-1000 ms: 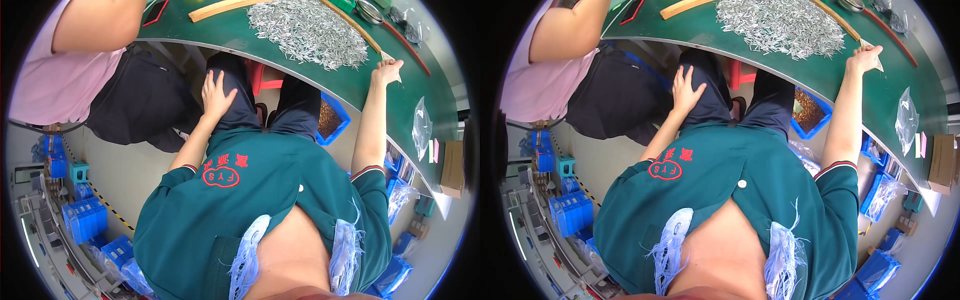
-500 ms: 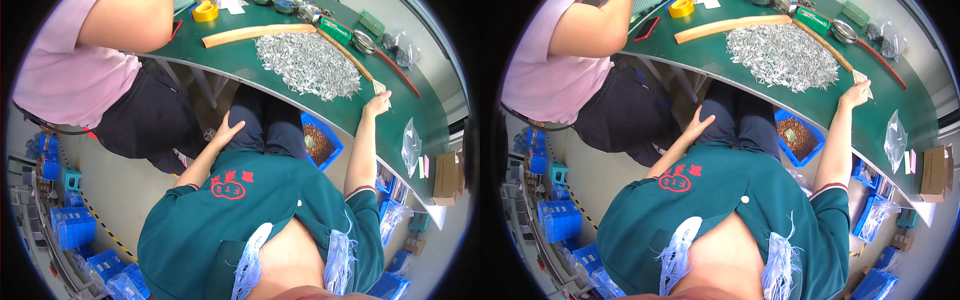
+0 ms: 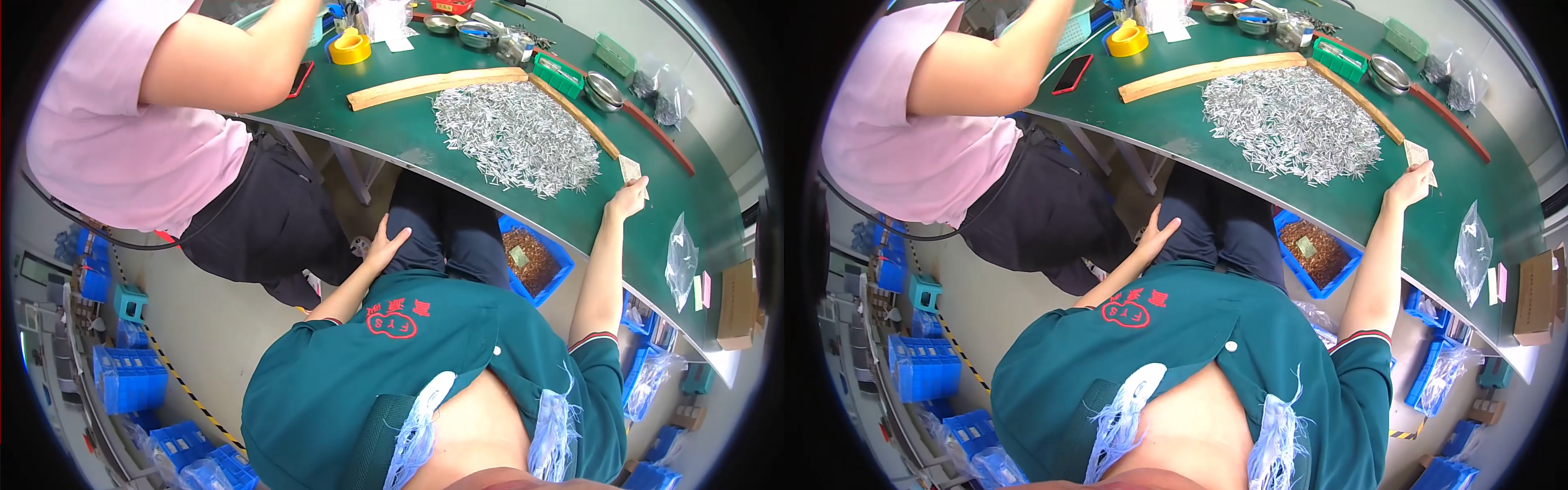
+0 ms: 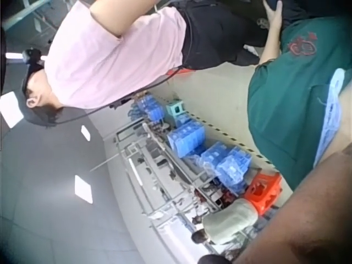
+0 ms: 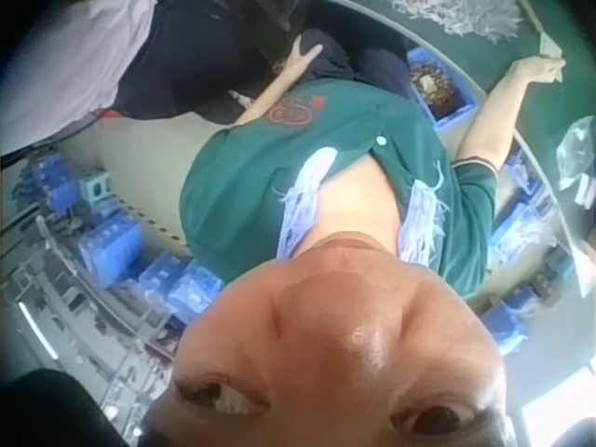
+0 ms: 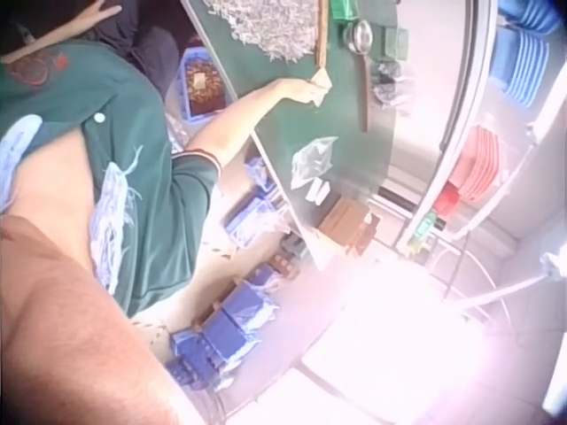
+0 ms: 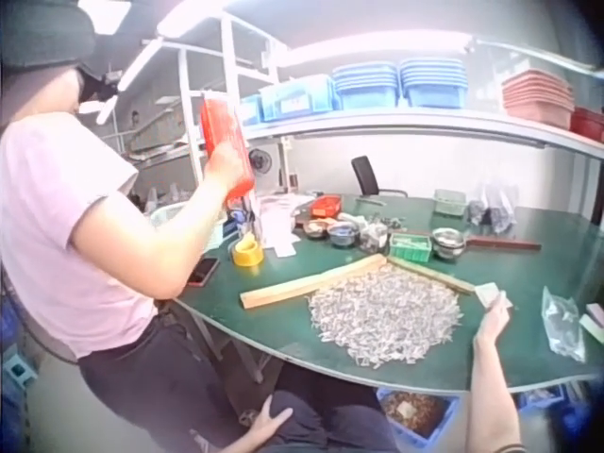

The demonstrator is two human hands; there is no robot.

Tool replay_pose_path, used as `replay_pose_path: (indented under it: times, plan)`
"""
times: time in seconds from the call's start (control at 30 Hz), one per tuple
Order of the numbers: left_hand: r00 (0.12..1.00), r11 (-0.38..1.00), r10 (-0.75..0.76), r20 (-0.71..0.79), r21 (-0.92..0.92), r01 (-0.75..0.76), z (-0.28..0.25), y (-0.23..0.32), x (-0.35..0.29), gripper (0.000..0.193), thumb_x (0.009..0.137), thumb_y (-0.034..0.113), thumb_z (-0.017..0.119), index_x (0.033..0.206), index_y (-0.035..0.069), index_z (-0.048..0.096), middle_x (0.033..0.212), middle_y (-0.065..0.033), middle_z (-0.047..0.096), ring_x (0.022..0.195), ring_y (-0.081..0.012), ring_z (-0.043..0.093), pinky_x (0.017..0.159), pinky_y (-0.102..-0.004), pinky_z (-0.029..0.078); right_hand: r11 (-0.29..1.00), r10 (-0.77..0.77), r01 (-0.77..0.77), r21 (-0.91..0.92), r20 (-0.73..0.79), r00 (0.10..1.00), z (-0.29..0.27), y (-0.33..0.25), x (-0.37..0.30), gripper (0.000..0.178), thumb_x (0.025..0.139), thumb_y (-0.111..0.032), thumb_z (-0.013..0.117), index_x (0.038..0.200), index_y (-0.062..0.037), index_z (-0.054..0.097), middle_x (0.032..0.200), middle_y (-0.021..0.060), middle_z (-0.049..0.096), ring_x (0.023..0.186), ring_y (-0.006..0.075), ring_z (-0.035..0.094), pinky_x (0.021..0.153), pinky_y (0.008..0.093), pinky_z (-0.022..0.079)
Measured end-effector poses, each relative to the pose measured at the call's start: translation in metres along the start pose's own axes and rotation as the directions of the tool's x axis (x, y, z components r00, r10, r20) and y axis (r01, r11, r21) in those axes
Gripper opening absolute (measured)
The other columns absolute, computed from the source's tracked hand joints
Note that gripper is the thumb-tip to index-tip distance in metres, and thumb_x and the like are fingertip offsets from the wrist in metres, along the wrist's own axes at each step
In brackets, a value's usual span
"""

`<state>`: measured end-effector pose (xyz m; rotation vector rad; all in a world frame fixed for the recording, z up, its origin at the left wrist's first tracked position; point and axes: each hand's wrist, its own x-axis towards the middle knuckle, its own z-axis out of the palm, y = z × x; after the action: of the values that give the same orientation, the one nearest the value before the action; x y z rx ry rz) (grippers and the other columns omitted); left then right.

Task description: Sorting small metal pins or needles from a pile on a workbench into a tray.

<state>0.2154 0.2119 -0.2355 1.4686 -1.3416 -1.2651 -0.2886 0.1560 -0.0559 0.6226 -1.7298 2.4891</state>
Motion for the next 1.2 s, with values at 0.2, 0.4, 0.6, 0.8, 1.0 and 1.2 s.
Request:
replay_pose_path:
  times: [0.2,0.4,0.6,0.8,1.0,1.2]
  plan:
    - [1.000,1.000,-0.011,0.005,0.025,0.011,0.001,0.013,-0.001,0.099,0.079,0.053,0.069,0.145,-0.002,0.022,0.143,-0.0273,0.036,0.133,-0.0342,0.038,0.109,-0.0373,0.030,0.999,0.036,-0.036,-0.012,0.005,0.999,-0.003,0.006,0.007,0.052,0.096,-0.041,0.049,0.058,-0.0067,0.048,0.056,-0.0002,0.044,0.052,0.0097,0.038,0.049,0.0263,0.031]
    - [1.000,0.997,-0.012,-0.011,0.078,0.013,0.000,0.010,-0.002,0.098,0.079,0.054,0.068,0.145,-0.002,0.023,0.141,-0.0289,0.037,0.132,-0.0361,0.038,0.108,-0.0383,0.030,0.987,0.161,-0.161,-0.004,0.029,0.987,-0.001,-0.006,0.000,0.048,0.096,-0.043,0.047,0.066,-0.0060,0.052,0.058,-0.0015,0.044,0.049,0.0076,0.037,0.044,0.0237,0.027]
    - [1.000,0.991,0.009,-0.020,0.136,-0.006,0.001,0.006,-0.003,0.097,0.079,0.056,0.066,0.146,0.000,0.022,0.140,-0.0302,0.037,0.131,-0.0384,0.038,0.108,-0.0400,0.031,0.960,0.238,-0.248,0.133,0.087,0.967,0.002,-0.020,-0.006,0.038,0.098,-0.038,0.044,0.089,-0.0041,0.058,0.060,-0.0052,0.036,0.047,0.0043,0.028,0.041,0.0213,0.020]
    - [0.999,0.994,0.049,-0.022,0.101,-0.047,0.005,0.001,-0.003,0.094,0.080,0.052,0.068,0.145,-0.001,0.024,0.137,-0.0294,0.041,0.128,-0.0380,0.041,0.106,-0.0402,0.033,0.608,0.500,-0.608,0.510,0.349,0.793,-0.019,0.011,0.021,0.026,0.101,-0.028,0.043,0.094,-0.0052,0.055,0.061,-0.0048,0.036,0.046,0.0062,0.027,0.037,0.0209,0.020]
    - [0.998,0.990,0.055,0.007,0.129,-0.056,0.009,0.007,0.001,0.092,0.079,0.049,0.070,0.143,-0.001,0.026,0.133,-0.0288,0.044,0.125,-0.0379,0.045,0.104,-0.0408,0.035,-0.021,0.500,-0.746,0.665,0.653,0.569,-0.021,0.034,0.066,0.014,0.095,-0.012,0.051,0.083,-0.0062,0.049,0.064,-0.0020,0.044,0.052,0.0075,0.041,0.041,0.0188,0.028]
    - [0.996,0.985,0.078,0.037,0.154,-0.082,0.008,0.002,0.005,0.090,0.078,0.049,0.070,0.144,0.005,0.028,0.131,-0.0277,0.046,0.123,-0.0396,0.046,0.102,-0.0420,0.037,-0.268,0.527,-0.941,0.209,0.849,0.038,0.148,-0.033,-0.068,0.019,0.082,0.010,0.062,0.097,0.0019,0.054,0.084,0.0088,0.058,0.071,0.0157,0.056,0.063,0.0238,0.052]
